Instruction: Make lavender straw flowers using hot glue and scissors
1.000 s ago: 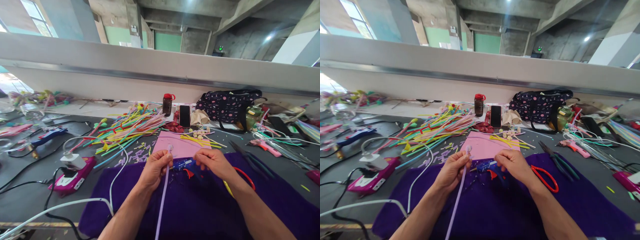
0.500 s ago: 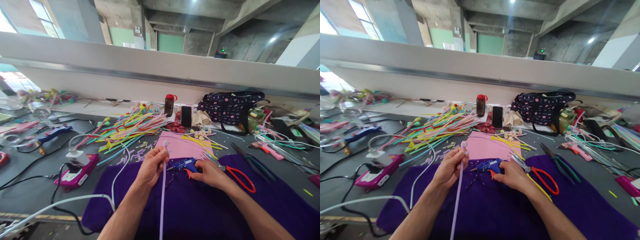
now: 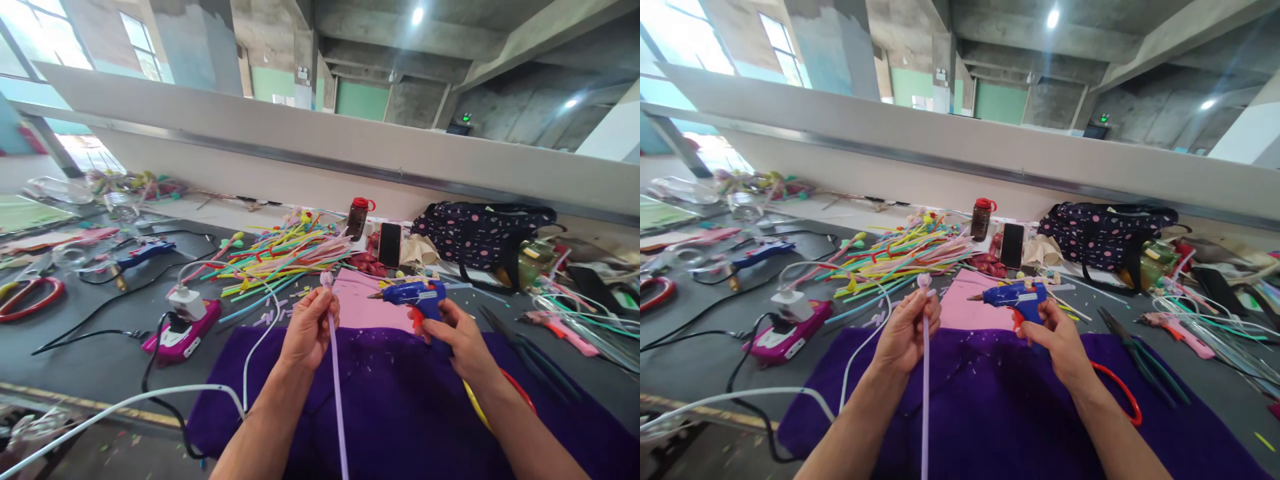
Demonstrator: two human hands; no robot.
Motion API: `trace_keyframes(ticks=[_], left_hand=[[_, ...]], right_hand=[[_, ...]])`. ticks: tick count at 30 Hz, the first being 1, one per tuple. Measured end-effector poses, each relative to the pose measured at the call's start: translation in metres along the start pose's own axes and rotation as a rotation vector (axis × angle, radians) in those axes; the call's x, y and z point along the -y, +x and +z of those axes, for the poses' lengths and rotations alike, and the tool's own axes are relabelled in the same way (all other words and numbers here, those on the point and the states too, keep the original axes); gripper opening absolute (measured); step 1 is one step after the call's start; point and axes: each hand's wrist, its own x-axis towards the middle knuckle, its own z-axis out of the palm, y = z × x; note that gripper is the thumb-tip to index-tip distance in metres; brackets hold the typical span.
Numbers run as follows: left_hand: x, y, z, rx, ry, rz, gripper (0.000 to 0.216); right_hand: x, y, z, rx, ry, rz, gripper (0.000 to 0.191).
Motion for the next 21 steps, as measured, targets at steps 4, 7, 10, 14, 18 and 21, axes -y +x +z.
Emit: trace_keyframes(ticks=[4, 7, 10, 14, 18, 21], left_hand=[[0.008, -0.001, -0.001, 0.012, 0.030, -0.107, 0.023], [0.013, -0.002, 0.000, 0.003, 0.058, -0.154, 0.023], [0.017, -0.003, 0.001, -0.004, 0.070, -0.190, 0.023], [0.020, -0.004, 0.001, 0.017, 0.079, -0.236, 0.023], [0.024, -0.006, 0.002, 0.049, 0.081, -0.267, 0.026], [0.027, -0.007, 0.002, 0.053, 0.056, -0.270, 0.023]], right_hand=[[-0.006, -0.009, -0.001, 0.068, 0.279, 0.052, 0.030], [-0.009, -0.016, -0.005, 0.085, 0.289, 0.050, 0.030], [-0.011, -0.024, -0.007, 0.026, 0.249, -0.006, 0.028], [-0.012, -0.034, -0.002, -0.035, 0.172, -0.098, 0.024], [-0.011, -0.041, 0.005, -0.034, 0.001, -0.195, 0.023], [-0.011, -0.047, 0.010, -0.110, -0.215, -0.296, 0.021]])
